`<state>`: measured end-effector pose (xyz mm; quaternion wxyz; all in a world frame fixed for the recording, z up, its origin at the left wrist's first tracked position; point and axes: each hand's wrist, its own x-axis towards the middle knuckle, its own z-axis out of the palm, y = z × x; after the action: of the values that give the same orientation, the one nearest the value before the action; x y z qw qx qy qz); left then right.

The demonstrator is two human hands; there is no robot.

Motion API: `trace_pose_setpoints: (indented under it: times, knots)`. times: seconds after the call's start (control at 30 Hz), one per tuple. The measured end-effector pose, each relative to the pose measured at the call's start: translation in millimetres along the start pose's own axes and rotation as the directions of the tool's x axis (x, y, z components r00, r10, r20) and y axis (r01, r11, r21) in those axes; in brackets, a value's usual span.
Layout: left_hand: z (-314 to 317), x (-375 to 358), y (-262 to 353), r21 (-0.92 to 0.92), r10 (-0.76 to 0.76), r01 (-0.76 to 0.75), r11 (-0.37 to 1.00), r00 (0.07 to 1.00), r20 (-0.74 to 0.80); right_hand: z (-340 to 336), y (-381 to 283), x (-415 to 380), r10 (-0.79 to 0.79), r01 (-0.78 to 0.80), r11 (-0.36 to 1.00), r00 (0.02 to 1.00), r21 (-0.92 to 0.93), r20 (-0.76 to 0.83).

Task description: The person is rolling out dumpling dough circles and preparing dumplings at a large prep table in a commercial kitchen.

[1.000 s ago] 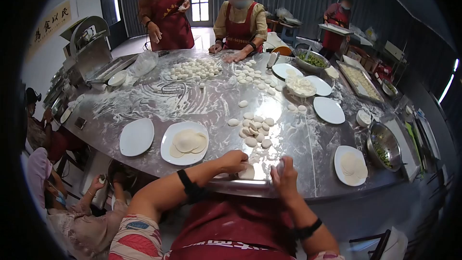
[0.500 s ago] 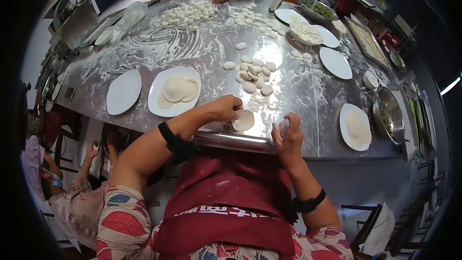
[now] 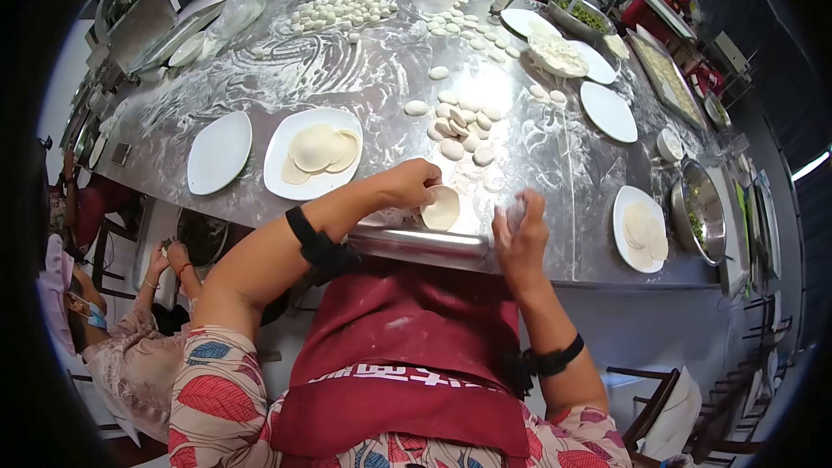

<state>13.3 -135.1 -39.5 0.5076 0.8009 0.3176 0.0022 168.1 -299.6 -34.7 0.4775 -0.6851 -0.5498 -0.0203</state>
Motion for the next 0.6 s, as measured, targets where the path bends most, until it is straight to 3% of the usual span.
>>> trace_pose_setpoints:
  times: [0.07, 0.1, 0.2, 0.33, 0.43, 0.47, 0.53, 0.57, 0.6]
  knots:
    - [2, 0, 0, 0.180, 0.135, -0.130, 0.975, 0.991, -0.015, 14, 9, 17, -0.093, 0.093, 0.996, 0.994, -0.016, -0.060]
    - [1, 2, 2, 0.271, 0.212, -0.200, 0.942, 0.977, -0.015, 25, 14, 32, -0.057, 0.057, 0.998, 0.998, -0.026, -0.021]
    - [6, 15, 5, 0.348, 0.205, -0.140, 0.927, 0.966, -0.155, 47, 16, 58, -0.077, 0.077, 0.997, 0.996, -0.002, -0.048]
    - [4, 12, 4, 0.386, 0.219, -0.191, 0.903, 0.975, -0.030, 21, 12, 28, -0.193, 0.187, 0.979, 0.978, -0.084, -0.075]
    - [2, 5, -1, 0.031, 0.063, -0.062, 0.998, 0.997, -0.039, -1, 2, -9, 0.187, -0.189, 0.981, 0.981, 0.044, 0.052]
    - [2, 2, -1, -0.055, 0.007, -0.005, 0.998, 0.999, 0.032, 2, 4, -5, 0.102, -0.102, 0.995, 0.995, 0.015, 0.023]
    - [5, 1, 4, 0.187, 0.126, -0.118, 0.975, 0.992, -0.032, 18, 11, 21, -0.065, 0.062, 0.997, 0.997, -0.051, -0.048]
    - [4, 1, 8, 0.308, 0.199, -0.173, 0.936, 0.978, -0.056, 29, 14, 35, -0.036, 0.034, 0.998, 0.999, -0.055, -0.039]
    - [5, 1, 15, 0.314, 0.176, -0.139, 0.939, 0.980, -0.091, 39, 14, 48, -0.054, 0.052, 0.998, 0.998, -0.040, -0.041]
